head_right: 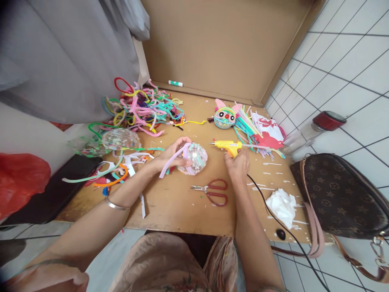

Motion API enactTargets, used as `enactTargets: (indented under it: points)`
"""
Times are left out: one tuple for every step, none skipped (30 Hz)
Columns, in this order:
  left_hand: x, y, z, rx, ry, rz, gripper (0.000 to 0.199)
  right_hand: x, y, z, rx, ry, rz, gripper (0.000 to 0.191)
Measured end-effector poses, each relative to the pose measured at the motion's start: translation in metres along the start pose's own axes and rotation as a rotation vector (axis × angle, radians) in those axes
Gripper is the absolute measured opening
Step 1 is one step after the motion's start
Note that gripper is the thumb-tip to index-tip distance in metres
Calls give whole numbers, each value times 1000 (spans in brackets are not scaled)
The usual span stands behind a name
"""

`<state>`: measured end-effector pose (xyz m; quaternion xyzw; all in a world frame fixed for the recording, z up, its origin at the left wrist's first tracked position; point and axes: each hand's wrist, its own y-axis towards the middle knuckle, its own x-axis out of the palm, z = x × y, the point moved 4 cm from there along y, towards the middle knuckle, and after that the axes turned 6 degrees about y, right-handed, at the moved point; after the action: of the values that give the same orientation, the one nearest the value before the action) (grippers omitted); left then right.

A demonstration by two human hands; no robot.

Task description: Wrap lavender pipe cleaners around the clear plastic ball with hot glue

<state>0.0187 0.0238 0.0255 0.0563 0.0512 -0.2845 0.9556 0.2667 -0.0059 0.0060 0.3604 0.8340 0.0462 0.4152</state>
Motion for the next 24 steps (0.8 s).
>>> enactTargets:
  points:
    - [0,0,0,-4,-2,-2,67,2,1,3,-7,-35,-9,40]
    - [0,0,1,-10,-1,-5,66,3,2,6,-16,-72,-19,40]
    - [0,0,1,-14,2,-10,66,5,2,9,-25,-114,-31,40]
    - [0,-1,2,-16,4,-13,65,6,3,10,-38,-160,-46,41]
    - [0,-1,2,-15,7,-12,65,6,3,11,-52,-211,-55,41]
    - [0,-1,3,-12,7,-12,65,6,3,11,-69,-262,-57,42]
    - [-1,-1,3,-6,5,-9,66,4,2,8,-90,-309,-45,43]
    - [0,-1,3,-2,1,-7,67,2,0,4,-117,-343,-19,45]
    - [0,-2,3,0,-1,-6,67,-2,-4,-3,-159,-356,15,47]
    - [0,-2,2,0,1,-4,66,-6,-10,-13,-215,-341,55,48]
    - [0,-2,1,2,5,-2,65,-11,-18,-25,-293,-294,91,49]
    - [0,-2,0,6,11,5,63,-17,-28,-40,-405,-219,109,50]
    - [0,-1,-1,17,13,8,63,-23,-40,-57,-529,-132,113,52]
    - [0,-1,-2,29,10,4,62,-28,-53,-75,-666,-55,85,53]
    - [1,0,-3,44,1,-1,62,-32,-66,-91,-804,-7,42,53]
    - [1,0,-5,56,-13,-16,62,-36,-77,-106,-926,23,-5,51]
    - [1,1,-6,67,-25,-27,62,-39,-87,-118,-1018,50,-24,44]
    - [1,1,-7,78,-31,-32,61,-42,-93,-126,-1089,76,-38,36]
    - [1,1,-8,84,-31,-35,61,-44,-96,-130,-1137,110,-35,28]
    - [1,1,-8,83,-27,-34,61,-44,-97,-132,-1164,150,-37,24]
    - [1,1,-8,71,-20,-37,62,-44,-95,-130,-1172,201,-45,23]
    - [1,1,-8,54,-15,-49,62,-43,-93,-126,-1162,259,-60,24]
    - [2,0,-8,40,-6,-55,62,-42,-90,-121,-1140,319,-80,25]
    - [2,0,-7,36,6,-55,62,-40,-87,-115,-1111,380,-97,27]
